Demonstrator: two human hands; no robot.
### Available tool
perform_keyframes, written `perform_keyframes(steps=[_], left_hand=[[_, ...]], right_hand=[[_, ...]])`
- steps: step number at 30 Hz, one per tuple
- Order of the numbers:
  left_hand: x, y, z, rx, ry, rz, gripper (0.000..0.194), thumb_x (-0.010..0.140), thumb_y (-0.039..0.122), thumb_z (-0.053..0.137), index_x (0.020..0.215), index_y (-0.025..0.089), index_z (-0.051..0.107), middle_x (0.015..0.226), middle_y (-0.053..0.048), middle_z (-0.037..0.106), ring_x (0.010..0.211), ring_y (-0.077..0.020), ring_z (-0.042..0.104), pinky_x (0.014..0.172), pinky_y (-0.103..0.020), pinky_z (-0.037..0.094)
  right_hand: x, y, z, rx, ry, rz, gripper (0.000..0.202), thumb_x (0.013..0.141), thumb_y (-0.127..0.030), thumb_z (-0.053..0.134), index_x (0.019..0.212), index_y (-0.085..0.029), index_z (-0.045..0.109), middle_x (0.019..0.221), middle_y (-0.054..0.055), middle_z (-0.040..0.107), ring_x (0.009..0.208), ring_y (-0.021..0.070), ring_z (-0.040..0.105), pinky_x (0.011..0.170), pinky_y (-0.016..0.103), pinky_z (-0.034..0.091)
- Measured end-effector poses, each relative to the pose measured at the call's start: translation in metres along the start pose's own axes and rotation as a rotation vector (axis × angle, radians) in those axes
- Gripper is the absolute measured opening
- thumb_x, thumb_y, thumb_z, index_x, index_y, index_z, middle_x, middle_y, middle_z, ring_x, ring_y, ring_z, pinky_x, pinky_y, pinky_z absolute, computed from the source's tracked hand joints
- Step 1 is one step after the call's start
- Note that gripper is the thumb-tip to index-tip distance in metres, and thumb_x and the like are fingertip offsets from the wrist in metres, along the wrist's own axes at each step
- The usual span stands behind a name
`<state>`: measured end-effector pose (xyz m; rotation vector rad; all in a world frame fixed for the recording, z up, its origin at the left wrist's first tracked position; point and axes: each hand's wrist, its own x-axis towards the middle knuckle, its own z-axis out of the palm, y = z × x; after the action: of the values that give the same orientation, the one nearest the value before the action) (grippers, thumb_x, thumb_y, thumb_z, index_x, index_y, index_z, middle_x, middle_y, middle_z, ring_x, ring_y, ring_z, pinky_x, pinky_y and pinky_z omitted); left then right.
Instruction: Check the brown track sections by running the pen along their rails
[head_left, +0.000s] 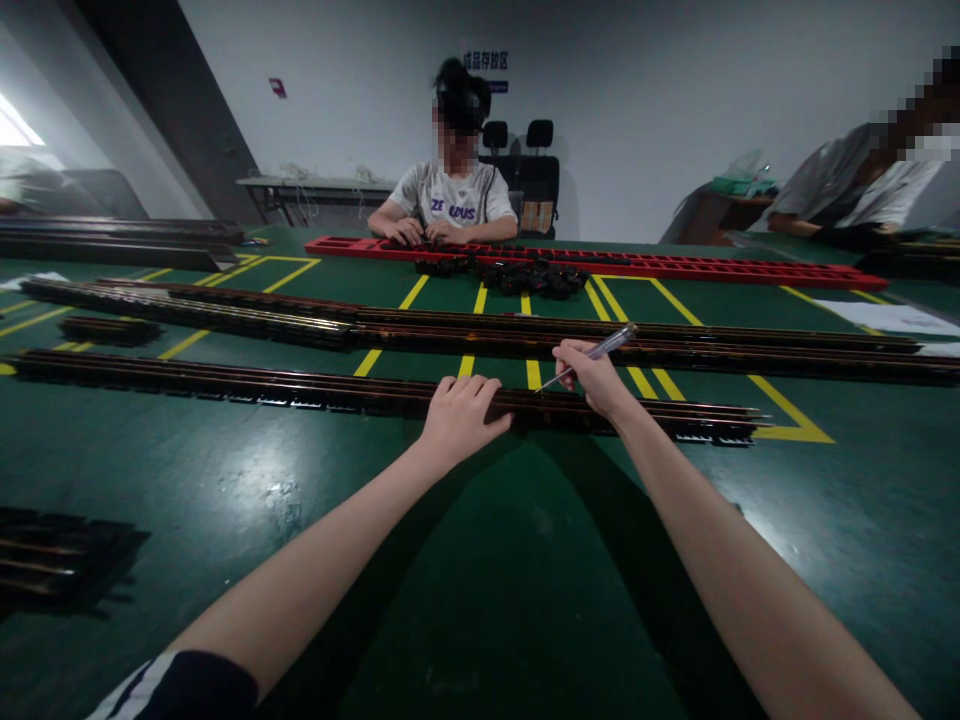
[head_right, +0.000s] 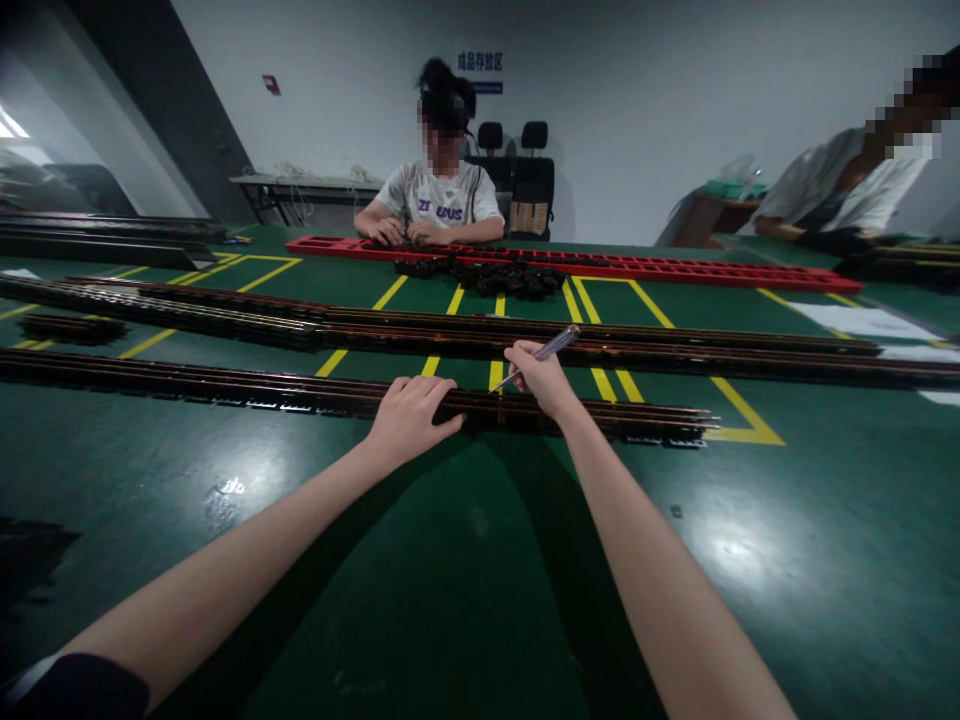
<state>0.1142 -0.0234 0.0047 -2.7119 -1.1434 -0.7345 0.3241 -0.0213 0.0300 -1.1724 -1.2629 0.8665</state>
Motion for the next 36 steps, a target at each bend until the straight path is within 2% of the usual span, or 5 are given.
perform_keyframes(steps=[22, 30, 36], left_hand=[[-0.001, 0.005, 0.0, 0.05, 0.014, -0.002, 0.033, 0.092, 0.031, 0.047, 0.116, 0.015, 0.062, 0.115, -0.011, 0.068, 0.104, -0.0267, 0.062, 0.092, -0.044, 0.045], [-0.002, 0.004, 0.0, 0.043, 0.021, 0.01, 0.033, 0.092, 0.025, 0.044, 0.118, 0.016, 0.062, 0.116, -0.011, 0.067, 0.107, -0.0259, 0.06, 0.094, -0.045, 0.042], [-0.002, 0.004, 0.0, 0.064, 0.026, 0.01, 0.033, 0.09, 0.019, 0.043, 0.117, 0.016, 0.062, 0.116, -0.011, 0.068, 0.107, -0.0264, 0.06, 0.093, -0.045, 0.042]], right_hand=[[-0.001, -0.001, 0.001, -0.04, 0.009, -0.021, 0.034, 0.072, -0.033, 0.063, 0.045, -0.02, 0.047, 0.039, -0.004, 0.042, 0.035, 0.0063, 0.037, 0.036, 0.02, 0.029], [-0.002, -0.001, 0.003, -0.075, 0.007, -0.046, 0.038, 0.071, -0.042, 0.066, 0.047, -0.02, 0.045, 0.039, -0.005, 0.043, 0.036, 0.0069, 0.038, 0.037, 0.02, 0.029], [-0.005, -0.01, 0.005, -0.127, 0.005, -0.03, 0.036, 0.074, -0.036, 0.062, 0.046, -0.02, 0.045, 0.039, -0.005, 0.043, 0.034, 0.0064, 0.038, 0.038, 0.02, 0.03]])
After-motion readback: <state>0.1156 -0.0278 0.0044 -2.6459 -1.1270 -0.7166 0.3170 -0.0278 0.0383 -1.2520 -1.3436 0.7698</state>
